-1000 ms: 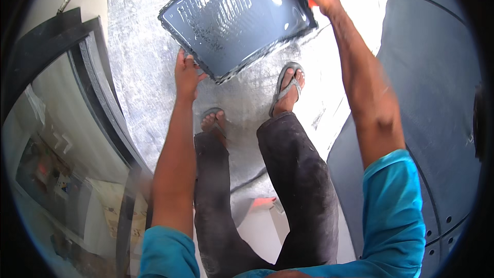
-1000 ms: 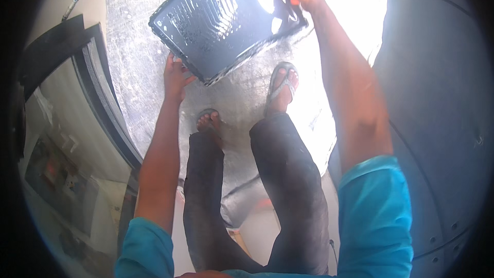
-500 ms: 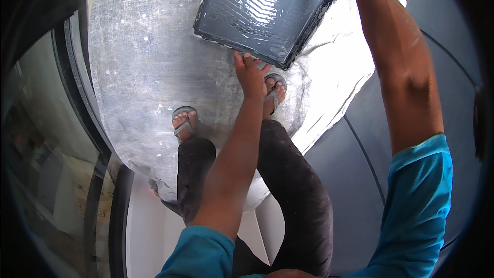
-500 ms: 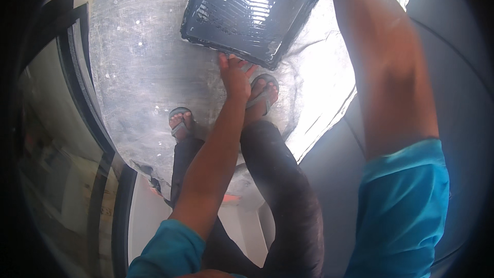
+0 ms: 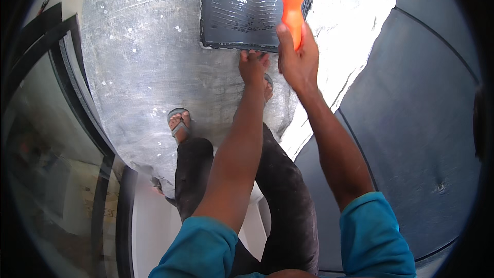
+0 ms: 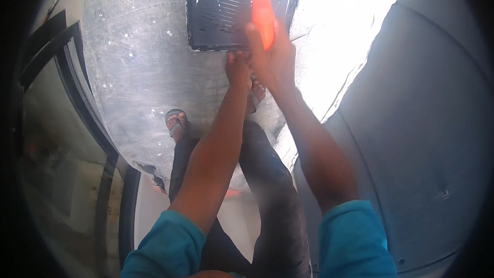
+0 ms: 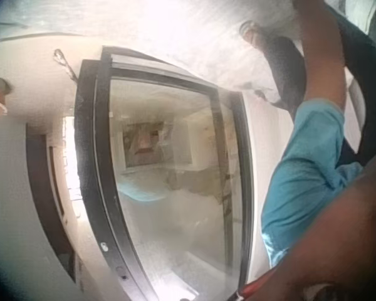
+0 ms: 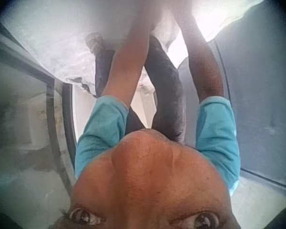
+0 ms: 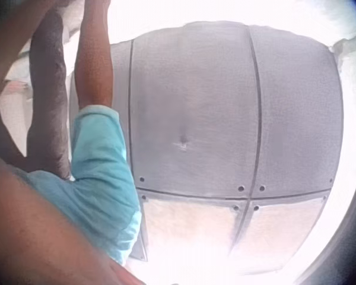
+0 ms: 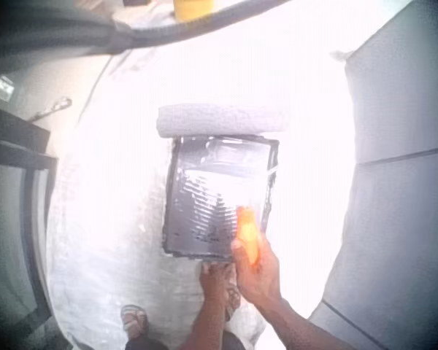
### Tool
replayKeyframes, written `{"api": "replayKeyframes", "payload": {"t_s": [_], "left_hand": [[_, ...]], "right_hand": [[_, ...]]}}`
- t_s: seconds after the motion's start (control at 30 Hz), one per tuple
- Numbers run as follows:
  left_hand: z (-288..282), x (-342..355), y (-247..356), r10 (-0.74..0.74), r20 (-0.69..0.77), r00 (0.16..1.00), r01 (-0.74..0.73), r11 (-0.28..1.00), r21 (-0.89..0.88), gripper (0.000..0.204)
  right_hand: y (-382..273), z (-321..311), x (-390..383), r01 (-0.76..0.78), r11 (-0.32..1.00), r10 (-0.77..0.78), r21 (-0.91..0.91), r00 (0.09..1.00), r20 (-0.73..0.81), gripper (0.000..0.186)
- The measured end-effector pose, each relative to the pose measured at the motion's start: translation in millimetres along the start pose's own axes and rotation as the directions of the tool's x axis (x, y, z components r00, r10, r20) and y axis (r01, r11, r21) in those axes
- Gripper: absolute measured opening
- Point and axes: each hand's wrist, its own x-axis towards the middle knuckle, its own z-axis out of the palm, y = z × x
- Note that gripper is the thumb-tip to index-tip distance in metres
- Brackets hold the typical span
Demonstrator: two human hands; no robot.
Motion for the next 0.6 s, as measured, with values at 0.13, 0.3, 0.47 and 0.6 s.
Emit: {"api": "replayKeyframes", "payload": {"t_s": [0.13,0.3,0.47,0.6], "left_hand": [[-38,21,18,0.027,0.006,1.000,-0.026,0.997,-0.071,0.057],[-35,-4,59,0.052,-0.058,0.997,-0.054,0.998,-0.026,0.063],[-43,-3,70,0.061,-0.010,0.998,-0.060,0.998,0.019,0.064],[-47,-5,77,0.042,-0.006,0.999,-0.042,0.999,0.018,0.065]], "right_hand": [[38,15,-9,-0.045,0.997,0.050,0.063,0.996,-0.075,0.040],[54,42,12,-0.051,0.999,0.051,0.006,0.994,-0.094,0.041],[60,62,39,0.030,0.984,-0.069,-0.174,0.973,-0.222,0.045],[45,66,42,-0.086,0.992,0.074,-0.092,0.988,-0.133,0.057]]}}
